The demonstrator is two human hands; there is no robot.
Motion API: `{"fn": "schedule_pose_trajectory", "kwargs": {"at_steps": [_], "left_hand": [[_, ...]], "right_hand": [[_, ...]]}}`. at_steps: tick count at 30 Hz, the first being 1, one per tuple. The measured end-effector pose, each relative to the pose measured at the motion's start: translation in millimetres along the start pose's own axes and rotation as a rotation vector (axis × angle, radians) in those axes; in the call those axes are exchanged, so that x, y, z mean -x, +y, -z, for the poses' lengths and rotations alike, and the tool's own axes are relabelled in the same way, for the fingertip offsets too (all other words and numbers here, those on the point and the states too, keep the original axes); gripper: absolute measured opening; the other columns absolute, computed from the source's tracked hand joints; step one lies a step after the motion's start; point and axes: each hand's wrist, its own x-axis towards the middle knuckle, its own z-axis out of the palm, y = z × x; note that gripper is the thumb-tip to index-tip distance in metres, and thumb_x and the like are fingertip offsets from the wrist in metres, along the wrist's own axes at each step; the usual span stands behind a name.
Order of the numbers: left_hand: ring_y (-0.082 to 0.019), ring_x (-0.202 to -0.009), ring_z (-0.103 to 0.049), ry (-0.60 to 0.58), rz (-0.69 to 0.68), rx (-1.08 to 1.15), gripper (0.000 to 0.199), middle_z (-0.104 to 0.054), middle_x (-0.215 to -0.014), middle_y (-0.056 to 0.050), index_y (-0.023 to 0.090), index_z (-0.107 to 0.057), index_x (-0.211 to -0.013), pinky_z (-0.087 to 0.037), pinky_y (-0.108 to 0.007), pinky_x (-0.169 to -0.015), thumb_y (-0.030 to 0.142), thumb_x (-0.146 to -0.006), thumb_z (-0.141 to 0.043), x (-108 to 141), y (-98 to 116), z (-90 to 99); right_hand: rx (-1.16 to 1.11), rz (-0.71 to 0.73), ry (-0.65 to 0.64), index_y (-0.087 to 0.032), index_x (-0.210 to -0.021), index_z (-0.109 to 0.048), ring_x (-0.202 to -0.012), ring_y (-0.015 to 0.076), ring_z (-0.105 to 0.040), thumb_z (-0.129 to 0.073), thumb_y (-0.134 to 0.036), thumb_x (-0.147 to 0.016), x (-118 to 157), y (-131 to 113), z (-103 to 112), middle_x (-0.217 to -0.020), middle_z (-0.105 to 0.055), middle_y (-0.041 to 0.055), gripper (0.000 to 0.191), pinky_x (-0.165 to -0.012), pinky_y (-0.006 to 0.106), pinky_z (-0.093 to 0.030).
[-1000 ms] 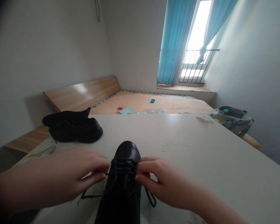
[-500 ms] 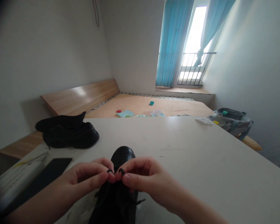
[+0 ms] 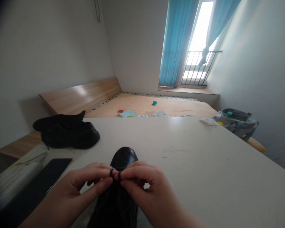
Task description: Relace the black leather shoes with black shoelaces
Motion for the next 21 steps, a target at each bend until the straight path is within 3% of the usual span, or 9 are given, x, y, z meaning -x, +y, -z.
{"fn": "schedule_pose_trajectory", "kwargs": {"at_steps": [6, 10, 12, 15, 19, 21], "left_hand": [[-0.017, -0.069, -0.063, 0.068, 0.145, -0.104, 0.020, -0.069, -0.070, 0.000, 0.022, -0.070, -0.070, -0.048, -0.026, -0.064, 0.041, -0.076, -0.067, -1.2, -0.4, -6.3], [-0.015, -0.062, -0.060, 0.133, 0.159, -0.143, 0.023, -0.065, -0.064, 0.002, 0.022, -0.065, -0.068, -0.045, -0.022, -0.057, 0.042, -0.076, -0.069, -0.2, 0.2, -8.4], [-0.015, -0.065, -0.062, 0.149, 0.168, -0.112, 0.018, -0.068, -0.067, 0.003, 0.023, -0.067, -0.081, -0.046, -0.021, -0.058, 0.041, -0.077, -0.068, 1.3, -0.5, -8.9], [-0.017, -0.074, -0.066, 0.148, 0.179, -0.058, 0.029, -0.073, -0.078, 0.002, 0.026, -0.068, -0.104, -0.049, -0.023, -0.066, 0.041, -0.079, -0.066, 3.1, -2.5, -9.3], [-0.018, -0.079, -0.066, 0.114, 0.167, -0.080, 0.023, -0.074, -0.084, 0.000, 0.026, -0.073, -0.095, -0.048, -0.026, -0.071, 0.040, -0.084, -0.060, 2.6, -4.2, -10.0], [-0.019, -0.078, -0.065, 0.091, 0.170, -0.063, 0.024, -0.073, -0.083, 0.000, 0.025, -0.074, -0.094, -0.048, -0.027, -0.069, 0.042, -0.084, -0.059, 1.3, -3.8, -10.9]], "right_hand": [[0.026, -0.076, 0.019, -0.018, -0.069, -0.067, -0.063, 0.0143, -0.057, -0.063, -0.021, -0.077, 2.0, 0.2, -0.9, -0.068, -0.063, 0.0023, 0.009, -0.056, 0.025, -0.044], [0.004, -0.123, 0.021, -0.018, -0.070, -0.063, -0.063, 0.0139, -0.055, -0.063, -0.024, -0.076, 3.7, 2.3, -2.9, -0.067, -0.061, 0.0015, 0.009, -0.057, 0.025, -0.044], [-0.008, -0.124, 0.060, -0.019, -0.068, -0.059, -0.063, 0.0136, -0.055, -0.064, -0.024, -0.076, 4.8, 1.8, -4.0, -0.068, -0.061, 0.0007, 0.010, -0.056, 0.025, -0.044], [-0.037, -0.112, 0.111, -0.020, -0.068, -0.053, -0.065, 0.0131, -0.056, -0.066, -0.022, -0.074, 5.4, 0.0, -4.8, -0.070, -0.061, -0.0007, 0.015, -0.057, 0.023, -0.044], [-0.042, -0.135, 0.071, -0.022, -0.085, -0.066, -0.068, 0.0131, -0.058, -0.066, -0.020, -0.075, 3.5, -0.8, -4.9, -0.075, -0.065, -0.0004, 0.011, -0.062, 0.024, -0.047], [-0.036, -0.151, 0.054, -0.022, -0.085, -0.070, -0.068, 0.0138, -0.057, -0.067, -0.023, -0.075, 2.6, 0.0, -5.6, -0.075, -0.066, 0.0008, 0.010, -0.062, 0.026, -0.046]]}}
